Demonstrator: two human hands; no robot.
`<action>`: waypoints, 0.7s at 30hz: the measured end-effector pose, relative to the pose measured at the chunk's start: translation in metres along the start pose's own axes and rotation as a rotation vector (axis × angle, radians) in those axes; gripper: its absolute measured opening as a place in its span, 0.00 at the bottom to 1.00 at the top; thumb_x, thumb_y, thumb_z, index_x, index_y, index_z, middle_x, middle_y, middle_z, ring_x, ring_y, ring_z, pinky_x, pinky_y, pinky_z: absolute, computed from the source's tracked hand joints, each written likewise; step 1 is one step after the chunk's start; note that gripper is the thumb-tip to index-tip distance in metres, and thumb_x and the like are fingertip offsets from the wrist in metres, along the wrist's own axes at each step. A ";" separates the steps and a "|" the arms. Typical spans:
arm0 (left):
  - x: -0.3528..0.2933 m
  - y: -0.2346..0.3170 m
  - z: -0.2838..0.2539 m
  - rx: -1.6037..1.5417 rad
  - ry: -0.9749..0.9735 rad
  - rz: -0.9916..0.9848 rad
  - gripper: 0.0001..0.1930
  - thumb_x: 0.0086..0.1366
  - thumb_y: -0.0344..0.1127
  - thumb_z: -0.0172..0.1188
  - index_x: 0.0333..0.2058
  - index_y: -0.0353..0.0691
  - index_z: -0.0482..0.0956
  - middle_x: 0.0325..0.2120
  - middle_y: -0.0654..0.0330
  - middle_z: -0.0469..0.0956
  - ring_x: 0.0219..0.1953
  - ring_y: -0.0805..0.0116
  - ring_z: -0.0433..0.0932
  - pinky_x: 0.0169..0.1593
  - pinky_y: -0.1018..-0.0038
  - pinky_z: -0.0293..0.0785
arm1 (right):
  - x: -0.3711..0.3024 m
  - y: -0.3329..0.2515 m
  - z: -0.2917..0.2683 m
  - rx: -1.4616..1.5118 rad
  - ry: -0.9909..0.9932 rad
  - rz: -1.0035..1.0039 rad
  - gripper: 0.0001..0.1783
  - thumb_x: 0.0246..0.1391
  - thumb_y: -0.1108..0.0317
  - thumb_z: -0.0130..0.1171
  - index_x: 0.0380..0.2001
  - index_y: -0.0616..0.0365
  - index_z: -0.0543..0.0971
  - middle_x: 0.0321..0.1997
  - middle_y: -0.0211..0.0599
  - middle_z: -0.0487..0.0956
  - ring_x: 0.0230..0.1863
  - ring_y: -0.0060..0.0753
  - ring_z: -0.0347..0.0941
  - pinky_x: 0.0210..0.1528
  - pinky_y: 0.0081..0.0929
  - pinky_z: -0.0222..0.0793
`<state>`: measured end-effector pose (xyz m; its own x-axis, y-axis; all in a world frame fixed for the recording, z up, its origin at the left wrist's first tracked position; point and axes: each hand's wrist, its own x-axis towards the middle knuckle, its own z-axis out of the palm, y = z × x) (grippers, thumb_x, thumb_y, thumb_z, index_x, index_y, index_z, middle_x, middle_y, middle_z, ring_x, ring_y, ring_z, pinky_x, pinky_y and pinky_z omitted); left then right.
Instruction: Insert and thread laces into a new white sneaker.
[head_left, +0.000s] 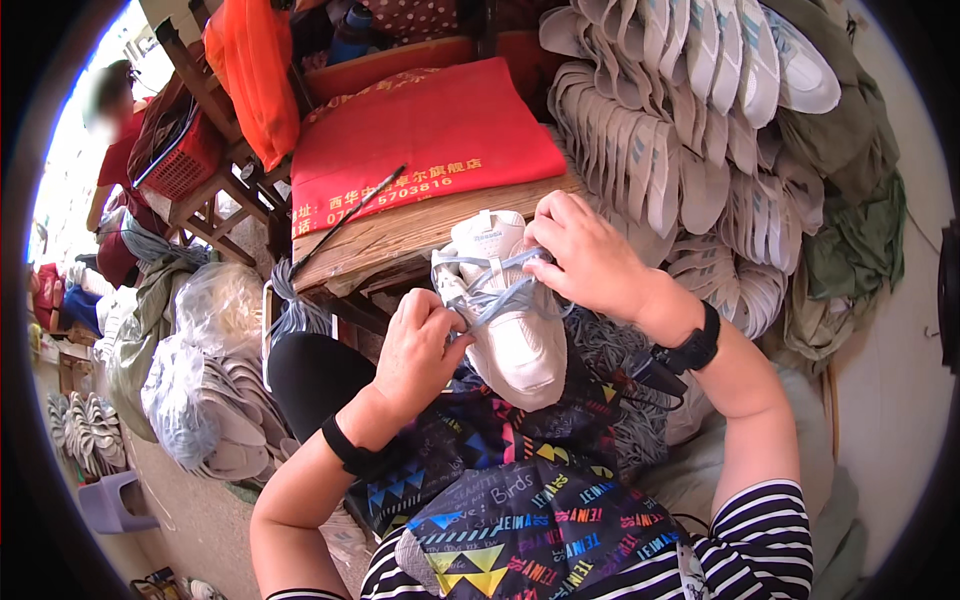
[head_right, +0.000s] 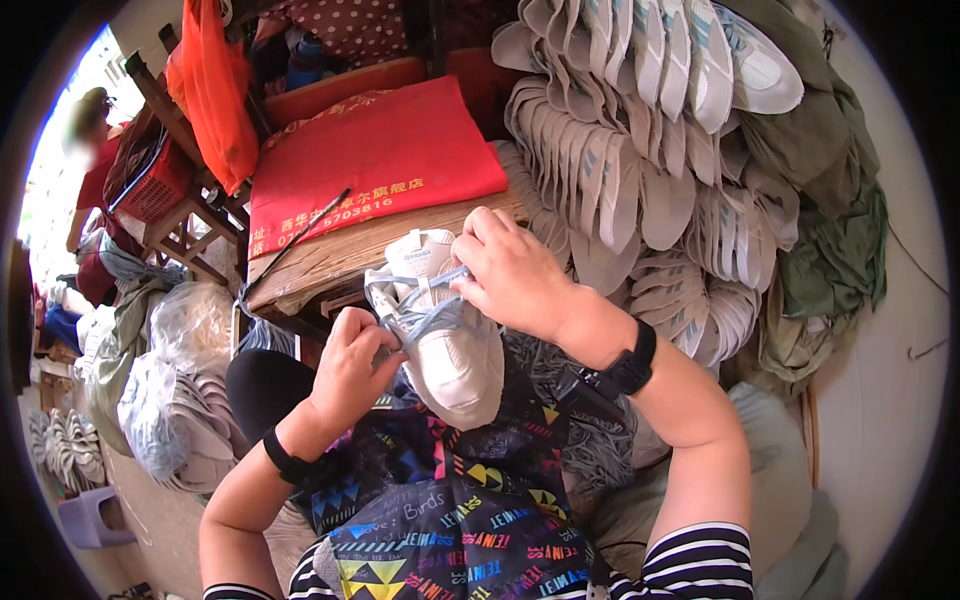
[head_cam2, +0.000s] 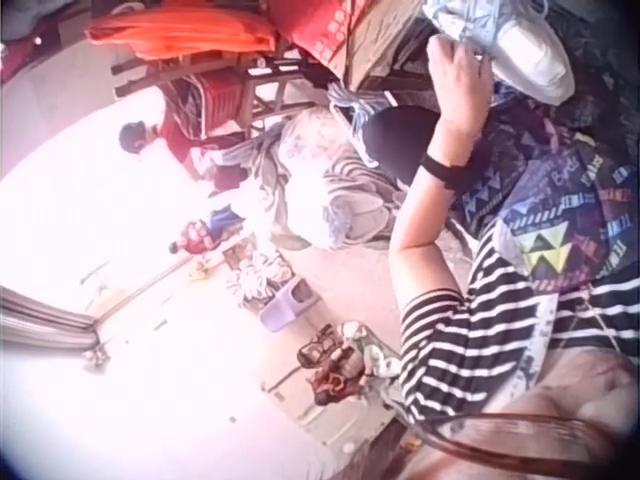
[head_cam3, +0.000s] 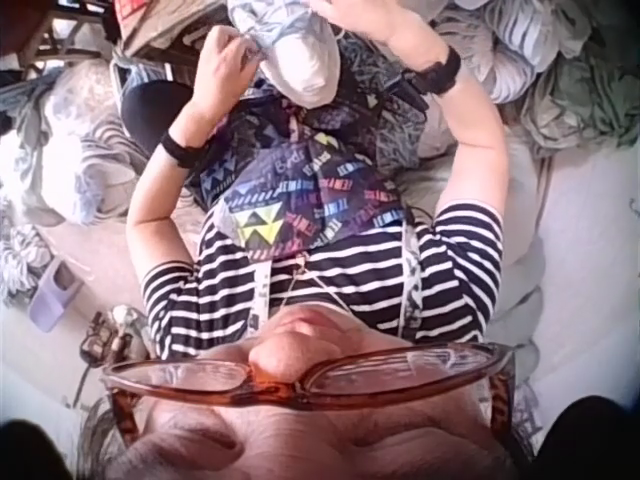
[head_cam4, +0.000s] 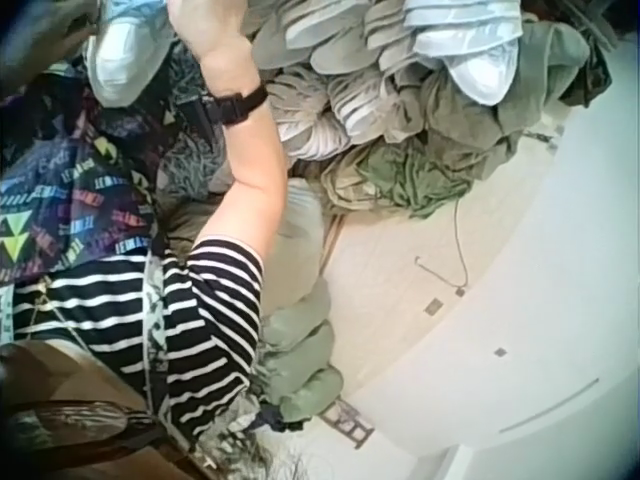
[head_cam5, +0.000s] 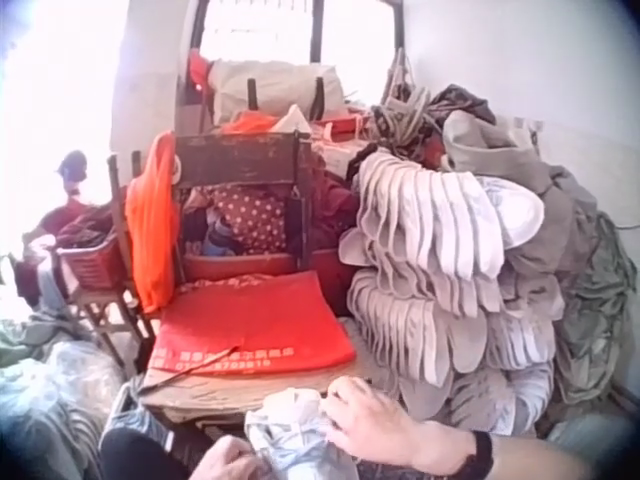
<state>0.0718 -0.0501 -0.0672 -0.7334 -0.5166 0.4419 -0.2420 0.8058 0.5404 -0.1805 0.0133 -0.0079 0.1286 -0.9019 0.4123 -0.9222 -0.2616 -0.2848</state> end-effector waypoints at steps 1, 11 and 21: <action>-0.004 -0.004 0.000 0.021 -0.037 0.006 0.11 0.47 0.25 0.69 0.31 0.37 0.79 0.33 0.55 0.69 0.36 0.56 0.73 0.37 0.66 0.72 | 0.001 -0.001 0.004 -0.003 -0.009 -0.005 0.09 0.49 0.70 0.64 0.32 0.59 0.76 0.37 0.37 0.70 0.45 0.43 0.69 0.50 0.36 0.67; 0.032 0.008 -0.038 -1.091 0.046 -0.479 0.03 0.63 0.25 0.58 0.33 0.39 0.73 0.37 0.65 0.72 0.33 0.82 0.65 0.37 0.84 0.62 | 0.000 -0.005 -0.002 -0.091 -0.011 -0.015 0.07 0.50 0.65 0.63 0.29 0.55 0.76 0.34 0.35 0.73 0.43 0.41 0.69 0.45 0.40 0.64; 0.041 -0.008 -0.011 -0.920 0.043 -0.785 0.16 0.63 0.30 0.62 0.18 0.44 0.67 0.21 0.75 0.65 0.26 0.84 0.60 0.29 0.81 0.56 | -0.011 -0.002 -0.015 -0.165 -0.038 0.006 0.07 0.52 0.67 0.60 0.30 0.55 0.73 0.28 0.35 0.75 0.34 0.41 0.73 0.43 0.38 0.63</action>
<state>0.0512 -0.0809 -0.0454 -0.5632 -0.7961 -0.2212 -0.0565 -0.2300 0.9716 -0.1853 0.0286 0.0012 0.1338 -0.9166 0.3768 -0.9700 -0.1990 -0.1397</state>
